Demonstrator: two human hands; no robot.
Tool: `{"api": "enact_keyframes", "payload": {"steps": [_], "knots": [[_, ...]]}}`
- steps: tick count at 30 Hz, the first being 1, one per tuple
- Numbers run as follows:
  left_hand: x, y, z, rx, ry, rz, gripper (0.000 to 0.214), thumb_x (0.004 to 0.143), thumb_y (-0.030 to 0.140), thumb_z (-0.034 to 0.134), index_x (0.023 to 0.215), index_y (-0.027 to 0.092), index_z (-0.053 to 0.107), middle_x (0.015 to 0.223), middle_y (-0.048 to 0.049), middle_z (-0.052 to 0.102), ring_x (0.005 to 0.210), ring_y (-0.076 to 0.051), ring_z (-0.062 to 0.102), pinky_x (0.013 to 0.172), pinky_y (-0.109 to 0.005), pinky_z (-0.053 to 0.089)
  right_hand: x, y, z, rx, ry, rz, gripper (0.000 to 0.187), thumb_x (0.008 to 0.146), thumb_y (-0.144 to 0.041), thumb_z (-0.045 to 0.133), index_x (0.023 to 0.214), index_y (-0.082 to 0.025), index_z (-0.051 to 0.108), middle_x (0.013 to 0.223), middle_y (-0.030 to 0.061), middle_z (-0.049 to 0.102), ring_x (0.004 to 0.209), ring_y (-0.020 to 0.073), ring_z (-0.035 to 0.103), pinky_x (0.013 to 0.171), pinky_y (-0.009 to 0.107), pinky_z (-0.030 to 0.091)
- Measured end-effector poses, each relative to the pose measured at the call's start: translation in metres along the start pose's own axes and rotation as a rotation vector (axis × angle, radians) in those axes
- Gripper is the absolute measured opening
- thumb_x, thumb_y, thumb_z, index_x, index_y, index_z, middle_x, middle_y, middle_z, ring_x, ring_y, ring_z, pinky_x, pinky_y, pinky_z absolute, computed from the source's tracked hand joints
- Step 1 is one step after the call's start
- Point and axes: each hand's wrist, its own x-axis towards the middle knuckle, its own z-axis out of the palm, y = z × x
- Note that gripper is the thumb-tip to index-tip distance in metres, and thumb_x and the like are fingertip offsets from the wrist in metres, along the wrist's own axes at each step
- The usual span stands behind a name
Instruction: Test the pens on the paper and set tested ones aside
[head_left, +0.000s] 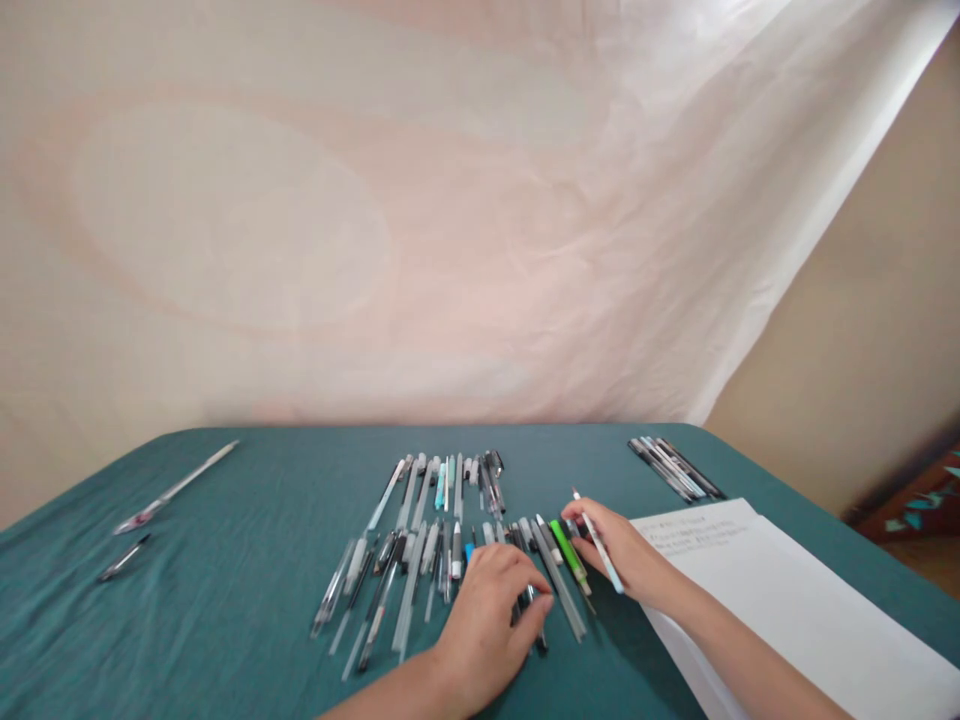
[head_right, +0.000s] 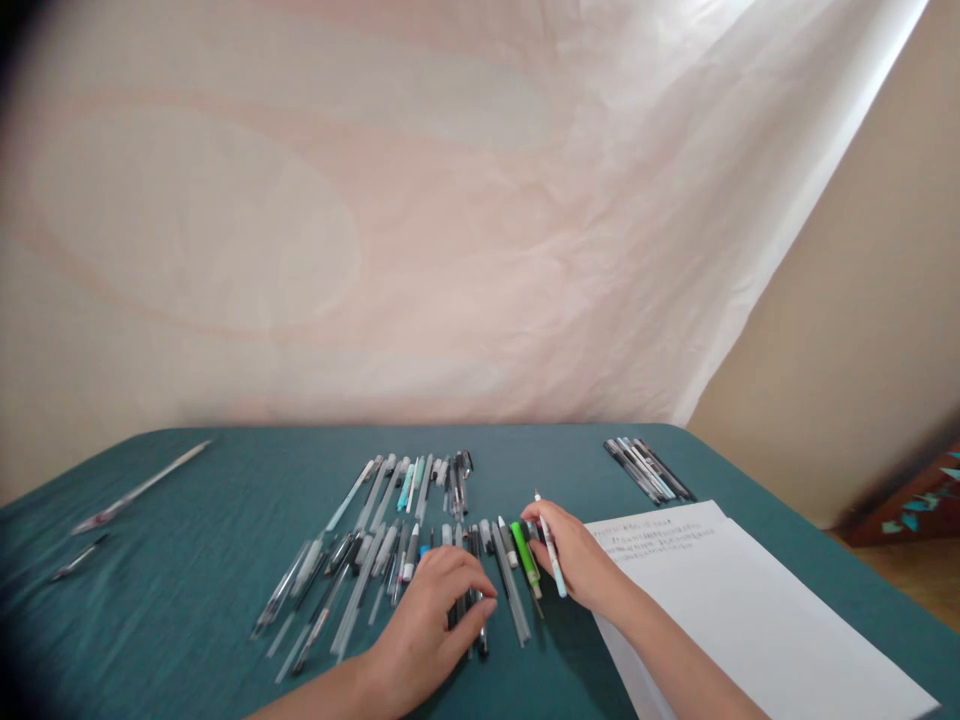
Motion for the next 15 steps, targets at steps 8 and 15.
{"api": "enact_keyframes", "payload": {"steps": [8,15], "knots": [[0.000,0.000,0.000,-0.051,0.041,-0.007,0.008,0.083,0.018,0.053,0.087,0.020,0.060,0.090,-0.0046,0.060,0.089,-0.020,0.053,0.082,-0.034,0.037,0.002,-0.009,-0.003,0.142,0.167,0.123,0.024,0.077,-0.028,0.055,0.098,-0.020,0.046,0.084,0.0025,0.056,0.072,0.0155,0.058,0.066,0.028,0.046],[-0.001,-0.001,0.000,-0.163,0.095,-0.065,0.021,0.082,0.020,0.055,0.103,0.021,0.055,0.100,-0.0058,0.058,0.093,-0.020,0.053,0.083,-0.032,0.041,-0.012,-0.062,0.012,0.082,0.111,-0.041,0.021,0.077,-0.022,0.056,0.098,-0.023,0.051,0.084,0.0016,0.057,0.068,0.0150,0.057,0.063,0.026,0.047]]}}
